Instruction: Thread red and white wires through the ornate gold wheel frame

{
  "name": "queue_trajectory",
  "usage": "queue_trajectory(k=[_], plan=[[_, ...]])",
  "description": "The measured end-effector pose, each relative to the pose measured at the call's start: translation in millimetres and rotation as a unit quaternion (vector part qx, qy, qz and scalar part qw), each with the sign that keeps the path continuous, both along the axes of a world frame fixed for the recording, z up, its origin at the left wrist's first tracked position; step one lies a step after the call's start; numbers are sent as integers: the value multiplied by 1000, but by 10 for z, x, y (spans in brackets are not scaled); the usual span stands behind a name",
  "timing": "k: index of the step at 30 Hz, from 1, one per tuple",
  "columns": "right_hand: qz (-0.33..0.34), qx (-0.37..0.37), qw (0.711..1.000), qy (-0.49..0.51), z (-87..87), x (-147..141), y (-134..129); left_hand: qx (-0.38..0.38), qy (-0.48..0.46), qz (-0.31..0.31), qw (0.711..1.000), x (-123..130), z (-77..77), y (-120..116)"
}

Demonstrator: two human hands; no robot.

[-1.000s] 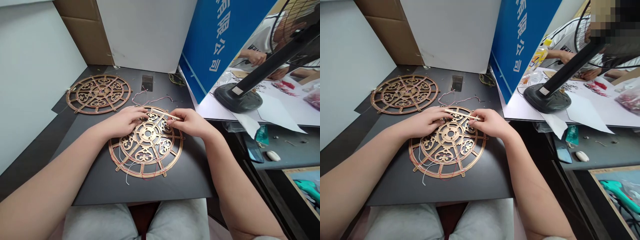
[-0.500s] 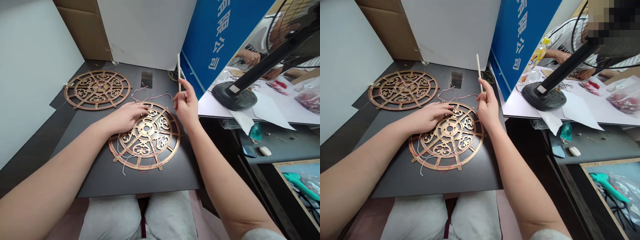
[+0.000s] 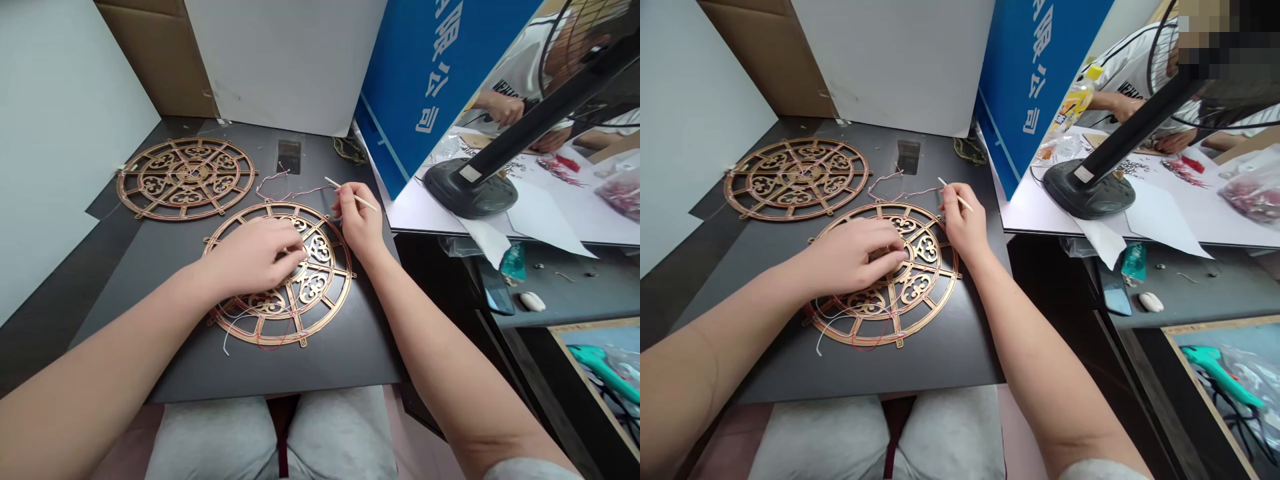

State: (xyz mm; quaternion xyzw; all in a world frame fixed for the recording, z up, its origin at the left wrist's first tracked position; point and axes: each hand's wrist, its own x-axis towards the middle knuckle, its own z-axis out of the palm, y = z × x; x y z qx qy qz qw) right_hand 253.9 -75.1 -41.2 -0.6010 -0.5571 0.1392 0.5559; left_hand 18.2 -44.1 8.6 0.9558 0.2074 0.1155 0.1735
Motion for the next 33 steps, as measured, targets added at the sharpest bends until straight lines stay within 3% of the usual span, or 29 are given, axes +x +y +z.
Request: queue_trajectory(k=[6, 18, 33], plan=[[29, 7, 999, -27, -79, -36, 38, -5, 76, -7, 997, 167, -60, -247], [53, -17, 992, -111, -66, -92, 60, 20, 111, -35, 993, 164, -103, -278], [51, -25, 987, -152, -110, -86, 101, 39, 148, 40, 987, 280, -84, -329]])
